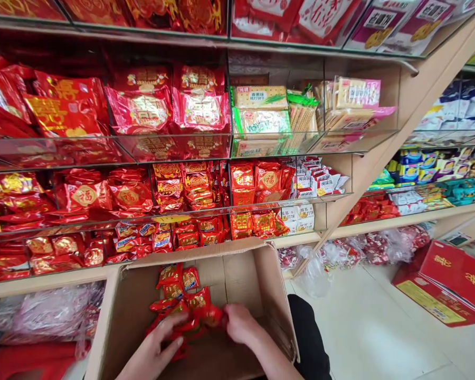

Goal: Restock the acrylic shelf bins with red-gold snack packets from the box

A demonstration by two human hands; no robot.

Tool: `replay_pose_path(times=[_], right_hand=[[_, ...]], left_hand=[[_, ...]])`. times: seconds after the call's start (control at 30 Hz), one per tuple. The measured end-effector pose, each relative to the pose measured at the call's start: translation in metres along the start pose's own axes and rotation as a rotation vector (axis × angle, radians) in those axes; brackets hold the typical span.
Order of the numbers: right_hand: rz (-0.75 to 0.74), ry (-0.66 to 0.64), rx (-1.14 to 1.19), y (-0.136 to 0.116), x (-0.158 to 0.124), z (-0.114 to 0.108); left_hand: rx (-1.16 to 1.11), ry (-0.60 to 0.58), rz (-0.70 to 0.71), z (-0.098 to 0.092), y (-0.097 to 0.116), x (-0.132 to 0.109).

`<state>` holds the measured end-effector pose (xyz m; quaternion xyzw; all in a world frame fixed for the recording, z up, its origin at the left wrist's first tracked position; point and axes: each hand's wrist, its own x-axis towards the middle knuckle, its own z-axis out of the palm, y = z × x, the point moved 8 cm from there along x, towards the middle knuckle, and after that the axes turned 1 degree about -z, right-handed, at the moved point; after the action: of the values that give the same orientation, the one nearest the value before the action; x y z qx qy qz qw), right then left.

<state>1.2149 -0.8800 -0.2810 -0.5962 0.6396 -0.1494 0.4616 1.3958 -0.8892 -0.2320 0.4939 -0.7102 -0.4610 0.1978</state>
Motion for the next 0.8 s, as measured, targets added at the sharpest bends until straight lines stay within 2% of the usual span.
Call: replay_pose_path(times=[0.1,0.23,0.33,0.47,0.53,0.6,0.67,0.73,0.8], right_hand=[[-0.03,-0.065,0.225,-0.015,-0.021,-0.012],[-0.1,-0.136,0.795,-0.041,-0.043,-0.019],[-0.115,-0.055,0.969,-0.048,-0.051,-0.023],[-0.088,0.112,1.044,-0.041,-0.052,-0.025],[-0.092,0.16,1.112,-0.034,-0.05,-0.021],[-0.057,0.168,1.167,-0.02,-0.046,-0.012],[0.019,0.181,1.108,-0.001,-0.041,0.001],[0.065,0.175,0.96,0.016,-0.038,0.014],[0.052,0.144,0.836,0.023,-0.035,0.025]], left_hand=[[-0.307,-0.057,-0.012,0.008,0.033,0.017],[-0.655,-0.185,-0.07,0.023,0.073,0.029],[-0.813,-0.147,-0.139,0.027,0.083,0.026],[-1.023,-0.065,-0.257,0.033,0.074,0.021],[-1.057,0.057,-0.282,0.024,0.07,0.025],[-1.051,0.23,-0.226,0.002,0.076,0.035],[-1.046,0.351,-0.147,-0.023,0.089,0.049],[-1.076,0.329,-0.16,-0.037,0.103,0.069],[-1.145,0.238,-0.287,-0.039,0.11,0.093]])
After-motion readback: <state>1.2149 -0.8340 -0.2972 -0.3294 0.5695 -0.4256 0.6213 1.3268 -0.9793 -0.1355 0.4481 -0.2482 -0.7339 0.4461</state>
